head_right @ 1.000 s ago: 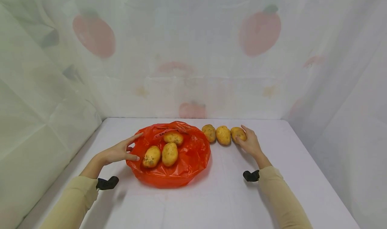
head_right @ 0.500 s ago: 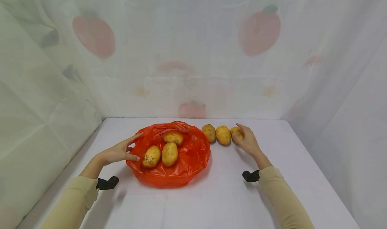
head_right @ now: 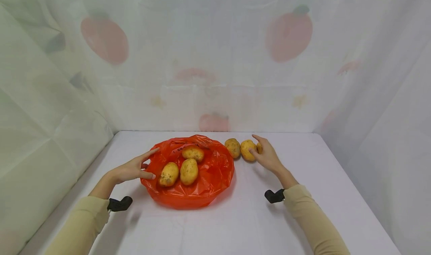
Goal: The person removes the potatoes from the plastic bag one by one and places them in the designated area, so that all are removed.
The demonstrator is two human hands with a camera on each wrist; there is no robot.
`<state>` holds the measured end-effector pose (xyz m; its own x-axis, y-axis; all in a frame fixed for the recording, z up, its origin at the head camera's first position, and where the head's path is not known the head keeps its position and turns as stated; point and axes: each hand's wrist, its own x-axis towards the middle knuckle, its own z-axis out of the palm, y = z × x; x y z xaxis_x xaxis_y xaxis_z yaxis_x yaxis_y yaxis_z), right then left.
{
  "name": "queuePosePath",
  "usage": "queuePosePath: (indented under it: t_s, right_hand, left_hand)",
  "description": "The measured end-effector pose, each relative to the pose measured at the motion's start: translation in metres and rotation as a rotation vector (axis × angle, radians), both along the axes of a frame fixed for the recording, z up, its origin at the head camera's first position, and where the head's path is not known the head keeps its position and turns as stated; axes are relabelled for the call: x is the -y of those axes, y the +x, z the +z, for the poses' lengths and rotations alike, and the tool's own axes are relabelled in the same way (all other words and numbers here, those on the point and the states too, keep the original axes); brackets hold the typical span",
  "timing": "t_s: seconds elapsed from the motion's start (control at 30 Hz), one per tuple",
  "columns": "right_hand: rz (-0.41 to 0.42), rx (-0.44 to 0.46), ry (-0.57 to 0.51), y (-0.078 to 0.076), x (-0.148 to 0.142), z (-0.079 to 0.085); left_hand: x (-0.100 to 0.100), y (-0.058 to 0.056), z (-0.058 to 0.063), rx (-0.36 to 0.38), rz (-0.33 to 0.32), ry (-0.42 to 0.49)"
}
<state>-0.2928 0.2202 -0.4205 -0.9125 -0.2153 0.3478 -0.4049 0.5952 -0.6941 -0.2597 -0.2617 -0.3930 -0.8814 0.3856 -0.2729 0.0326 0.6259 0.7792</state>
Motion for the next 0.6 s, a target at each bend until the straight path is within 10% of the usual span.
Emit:
queuePosePath:
  t_s: [0.6]
  right_hand:
    - [0.18, 0.059, -0.088, 0.028, 0.047, 0.044]
  left_hand:
    - [0.0, 0.002, 0.003, 0.0, -0.008, -0.002]
